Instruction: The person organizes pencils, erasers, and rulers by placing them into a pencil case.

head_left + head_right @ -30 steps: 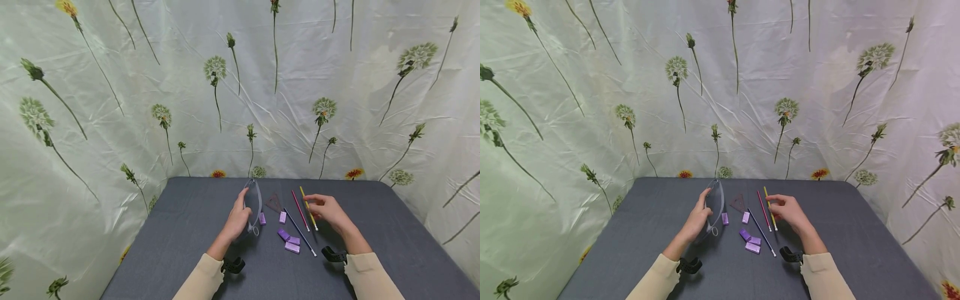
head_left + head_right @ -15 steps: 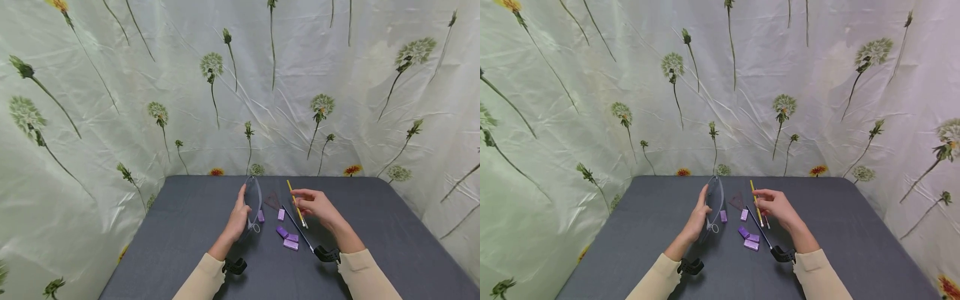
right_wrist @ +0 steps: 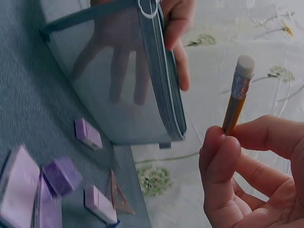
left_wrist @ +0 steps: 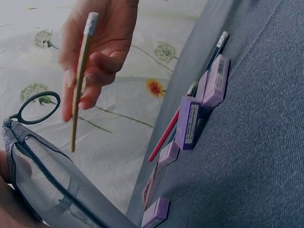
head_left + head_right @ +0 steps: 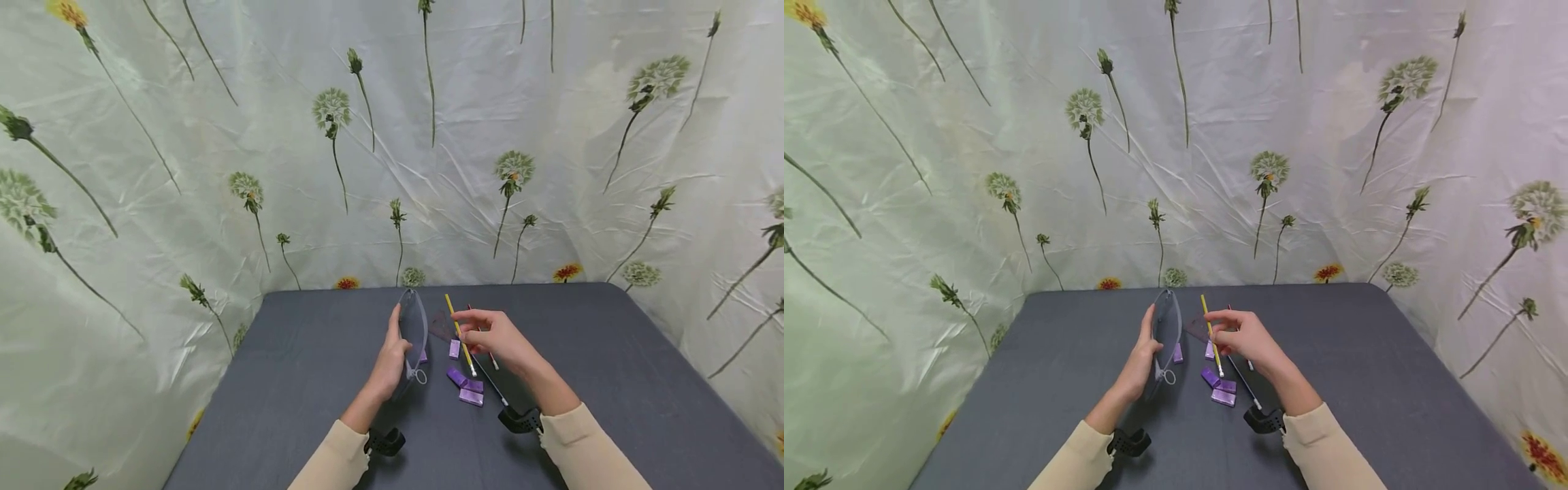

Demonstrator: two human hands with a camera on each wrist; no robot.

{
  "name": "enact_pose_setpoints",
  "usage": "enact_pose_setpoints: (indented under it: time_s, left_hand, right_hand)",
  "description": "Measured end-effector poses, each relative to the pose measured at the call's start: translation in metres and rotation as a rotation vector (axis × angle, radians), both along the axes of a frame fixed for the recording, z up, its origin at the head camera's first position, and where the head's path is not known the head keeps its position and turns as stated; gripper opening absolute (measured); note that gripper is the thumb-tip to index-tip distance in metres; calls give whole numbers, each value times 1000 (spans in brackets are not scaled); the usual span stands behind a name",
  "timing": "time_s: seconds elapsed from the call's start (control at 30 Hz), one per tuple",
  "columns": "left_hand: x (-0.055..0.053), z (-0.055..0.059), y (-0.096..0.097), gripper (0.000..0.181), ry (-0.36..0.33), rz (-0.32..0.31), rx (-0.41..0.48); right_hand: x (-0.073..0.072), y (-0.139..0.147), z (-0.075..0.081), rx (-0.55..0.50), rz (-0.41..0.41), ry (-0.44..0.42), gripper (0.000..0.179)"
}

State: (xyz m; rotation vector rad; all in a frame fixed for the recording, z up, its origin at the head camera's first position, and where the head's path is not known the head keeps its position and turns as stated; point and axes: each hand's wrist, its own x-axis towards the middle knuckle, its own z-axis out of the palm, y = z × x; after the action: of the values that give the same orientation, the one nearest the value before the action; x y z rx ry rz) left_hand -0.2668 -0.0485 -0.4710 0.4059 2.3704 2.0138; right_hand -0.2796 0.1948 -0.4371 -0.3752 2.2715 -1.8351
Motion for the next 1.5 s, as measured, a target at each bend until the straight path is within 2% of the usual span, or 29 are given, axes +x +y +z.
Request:
enact_pose_setpoints:
  time_s: [0.13, 0.23, 0.47, 0.73, 1.1, 1.23, 1.33, 1.4, 1.5]
  left_hand:
    - [0, 6, -1, 83, -28, -29, 0]
    - [-2, 5, -1, 81, -37, -35, -7]
    - [-3, -6, 2, 80, -18, -1, 17]
    - [-3, -4, 2, 76, -24, 36, 40]
    - [-4, -8, -1, 63, -62, 109, 137]
    - [-6, -7, -5, 59, -99, 124, 207]
    - [-8, -6, -11, 58, -141, 138, 224]
    - [-9, -5, -17, 58, -163, 148, 212]
    - [-12, -3, -25, 59, -183, 129, 203]
  right_hand:
    - [0, -9, 2, 2, 20, 13, 42]
    - [-2, -17, 3, -1, 41, 27, 42]
    - [-9, -36, 9, -18, 85, 16, 43]
    - [-22, -56, 20, -8, 109, -29, 38]
    - [-31, -71, 17, 14, 94, -74, 38]
    - [-33, -73, 21, 31, 74, -81, 36]
    - [-34, -75, 23, 45, 66, -93, 35]
    - [-35, -77, 25, 57, 63, -96, 35]
    - [-37, -80, 26, 66, 60, -106, 35]
